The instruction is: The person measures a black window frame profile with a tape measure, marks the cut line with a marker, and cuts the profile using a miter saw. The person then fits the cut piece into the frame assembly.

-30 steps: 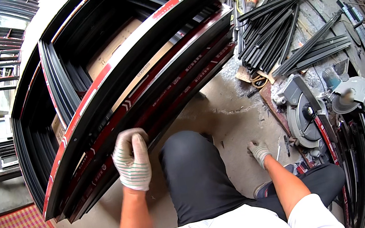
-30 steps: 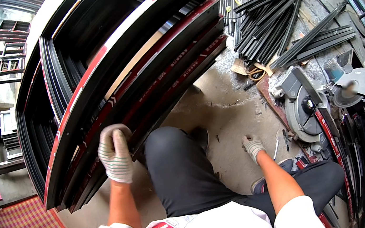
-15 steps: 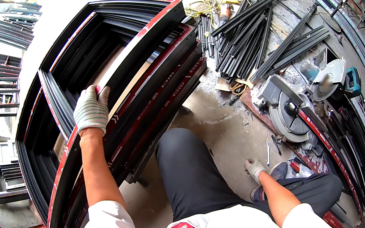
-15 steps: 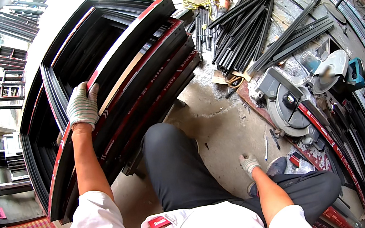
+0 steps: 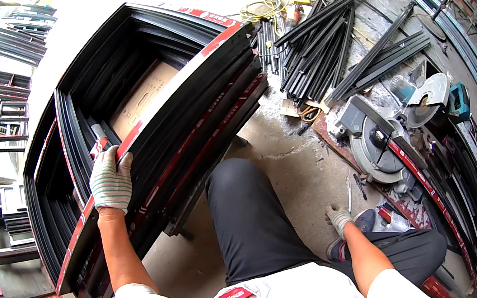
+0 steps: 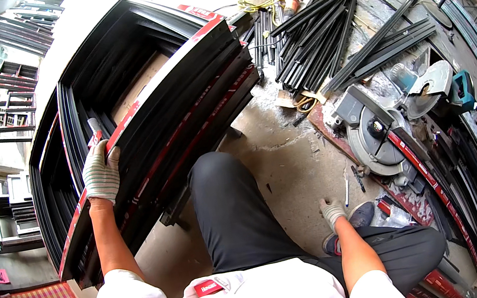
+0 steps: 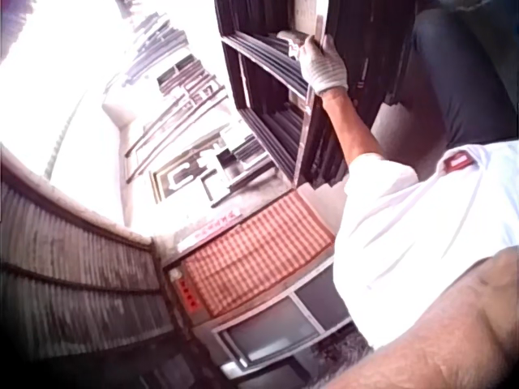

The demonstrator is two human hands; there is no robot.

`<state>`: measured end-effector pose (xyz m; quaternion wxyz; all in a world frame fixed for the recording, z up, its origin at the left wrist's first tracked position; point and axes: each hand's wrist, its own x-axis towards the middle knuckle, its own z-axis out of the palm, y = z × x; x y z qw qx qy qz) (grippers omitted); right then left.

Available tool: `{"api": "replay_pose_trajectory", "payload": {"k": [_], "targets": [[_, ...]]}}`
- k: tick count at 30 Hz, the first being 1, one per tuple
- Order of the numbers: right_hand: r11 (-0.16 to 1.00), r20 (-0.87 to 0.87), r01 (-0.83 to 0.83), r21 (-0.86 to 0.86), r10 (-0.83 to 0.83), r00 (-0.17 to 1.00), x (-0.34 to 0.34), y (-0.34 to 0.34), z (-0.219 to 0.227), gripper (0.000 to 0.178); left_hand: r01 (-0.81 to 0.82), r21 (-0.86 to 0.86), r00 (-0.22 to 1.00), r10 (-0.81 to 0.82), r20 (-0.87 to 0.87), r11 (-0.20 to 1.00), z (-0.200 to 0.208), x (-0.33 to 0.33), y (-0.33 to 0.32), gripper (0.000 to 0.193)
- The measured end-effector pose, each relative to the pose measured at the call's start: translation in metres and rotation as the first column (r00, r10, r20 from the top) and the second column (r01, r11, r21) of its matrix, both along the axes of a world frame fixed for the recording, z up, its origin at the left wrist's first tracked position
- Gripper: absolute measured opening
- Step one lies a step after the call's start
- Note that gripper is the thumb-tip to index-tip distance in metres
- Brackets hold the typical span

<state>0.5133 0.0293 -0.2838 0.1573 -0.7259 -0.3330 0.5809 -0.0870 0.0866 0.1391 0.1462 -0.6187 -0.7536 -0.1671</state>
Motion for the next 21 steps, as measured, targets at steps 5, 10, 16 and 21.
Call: {"api": "replay_pose_trajectory", "payload": {"k": [5,10,16,21], "targets": [[0.998,0.028,-0.056,-0.029,0.057,0.998,-0.03,0.004,0.01,0.037,-0.062,0.073,0.997,0.066,-0.049,0.995,0.007,0.013,-0.003,0.042],[0.997,0.011,-0.064,-0.037,0.064,0.998,-0.028,0.01,0.011,0.032,-0.044,0.094,0.997,0.05,-0.057,0.995,-0.001,0.023,0.017,0.041],[0.962,0.355,-0.27,-0.036,0.265,0.897,-0.031,0.031,0.048,0.054,-0.11,-0.068,0.993,0.112,0.025,0.992,-0.01,0.015,0.018,0.043],[0.993,0.449,-0.083,-0.082,0.111,0.887,0.02,0.032,0.022,0.047,-0.176,-0.163,0.984,0.175,-0.026,0.971,-0.02,0.032,0.071,0.075]]}}
